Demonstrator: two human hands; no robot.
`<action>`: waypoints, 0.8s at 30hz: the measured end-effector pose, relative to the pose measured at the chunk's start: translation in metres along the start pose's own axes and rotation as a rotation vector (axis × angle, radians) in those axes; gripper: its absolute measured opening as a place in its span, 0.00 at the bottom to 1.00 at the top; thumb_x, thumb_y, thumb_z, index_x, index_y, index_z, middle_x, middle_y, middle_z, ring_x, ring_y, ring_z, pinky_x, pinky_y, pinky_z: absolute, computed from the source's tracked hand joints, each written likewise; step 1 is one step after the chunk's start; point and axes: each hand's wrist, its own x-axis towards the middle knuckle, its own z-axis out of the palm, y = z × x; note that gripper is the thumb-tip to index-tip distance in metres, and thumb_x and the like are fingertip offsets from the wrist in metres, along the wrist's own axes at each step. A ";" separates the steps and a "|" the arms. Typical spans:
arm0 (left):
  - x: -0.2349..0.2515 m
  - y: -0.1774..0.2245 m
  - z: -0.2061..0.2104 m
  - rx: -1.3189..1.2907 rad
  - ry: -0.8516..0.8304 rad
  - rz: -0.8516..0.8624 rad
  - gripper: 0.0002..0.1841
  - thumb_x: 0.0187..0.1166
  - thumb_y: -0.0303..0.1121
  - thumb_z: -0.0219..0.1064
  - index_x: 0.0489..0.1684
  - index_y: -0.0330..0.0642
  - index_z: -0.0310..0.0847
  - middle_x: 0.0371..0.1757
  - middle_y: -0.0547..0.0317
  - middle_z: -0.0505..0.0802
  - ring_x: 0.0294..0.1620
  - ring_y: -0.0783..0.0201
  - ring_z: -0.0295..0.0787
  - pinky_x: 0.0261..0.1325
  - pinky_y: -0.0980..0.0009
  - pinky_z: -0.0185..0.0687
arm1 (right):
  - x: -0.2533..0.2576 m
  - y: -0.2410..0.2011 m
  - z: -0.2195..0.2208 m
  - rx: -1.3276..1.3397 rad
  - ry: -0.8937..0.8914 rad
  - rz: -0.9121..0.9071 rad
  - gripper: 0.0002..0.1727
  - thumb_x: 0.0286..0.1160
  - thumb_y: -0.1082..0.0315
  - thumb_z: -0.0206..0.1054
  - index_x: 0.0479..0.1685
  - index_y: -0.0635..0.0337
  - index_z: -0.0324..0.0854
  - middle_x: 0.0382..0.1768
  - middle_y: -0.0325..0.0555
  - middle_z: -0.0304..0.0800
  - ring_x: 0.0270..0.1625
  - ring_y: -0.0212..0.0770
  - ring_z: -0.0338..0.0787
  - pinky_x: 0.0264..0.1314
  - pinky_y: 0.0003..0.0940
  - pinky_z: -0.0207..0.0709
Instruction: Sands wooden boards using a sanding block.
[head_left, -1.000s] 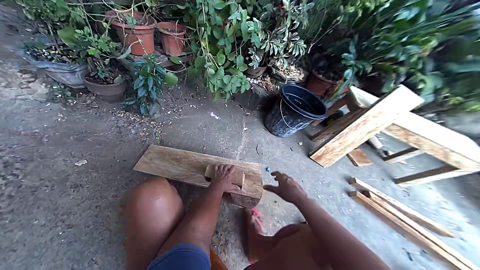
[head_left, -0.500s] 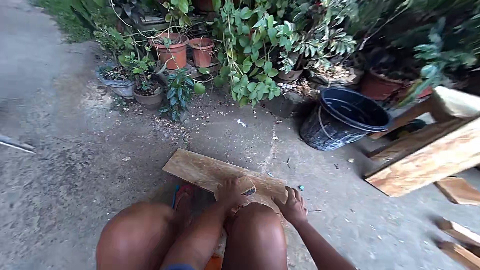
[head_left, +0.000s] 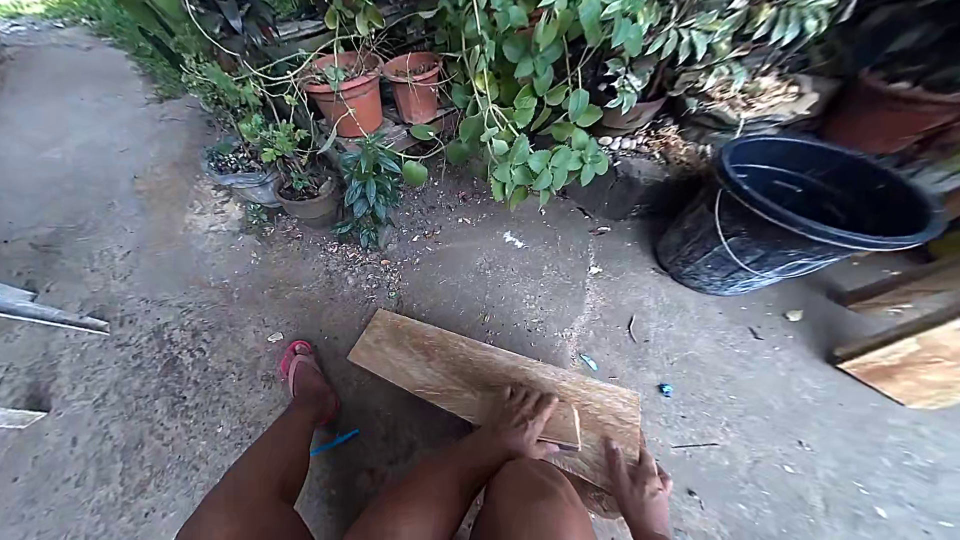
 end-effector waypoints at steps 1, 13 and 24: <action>0.004 0.002 -0.003 -0.012 -0.049 0.003 0.44 0.72 0.56 0.73 0.88 0.45 0.65 0.78 0.41 0.82 0.81 0.39 0.74 0.78 0.33 0.63 | 0.002 0.001 0.001 0.005 0.002 0.024 0.41 0.84 0.49 0.65 0.82 0.79 0.65 0.77 0.90 0.64 0.80 0.86 0.66 0.81 0.72 0.60; -0.060 -0.210 -0.075 -0.074 0.193 -1.290 0.52 0.79 0.68 0.61 0.95 0.38 0.49 0.84 0.26 0.71 0.83 0.27 0.70 0.77 0.28 0.66 | -0.002 -0.010 0.003 -0.097 0.023 0.035 0.39 0.84 0.51 0.62 0.76 0.85 0.68 0.74 0.90 0.67 0.79 0.81 0.69 0.84 0.61 0.62; -0.039 -0.117 -0.028 0.131 0.222 -0.654 0.40 0.76 0.65 0.66 0.91 0.68 0.64 0.71 0.24 0.84 0.66 0.24 0.83 0.58 0.28 0.78 | -0.001 -0.012 0.000 -0.092 0.024 0.011 0.39 0.82 0.50 0.63 0.71 0.86 0.71 0.71 0.91 0.69 0.76 0.84 0.70 0.79 0.68 0.64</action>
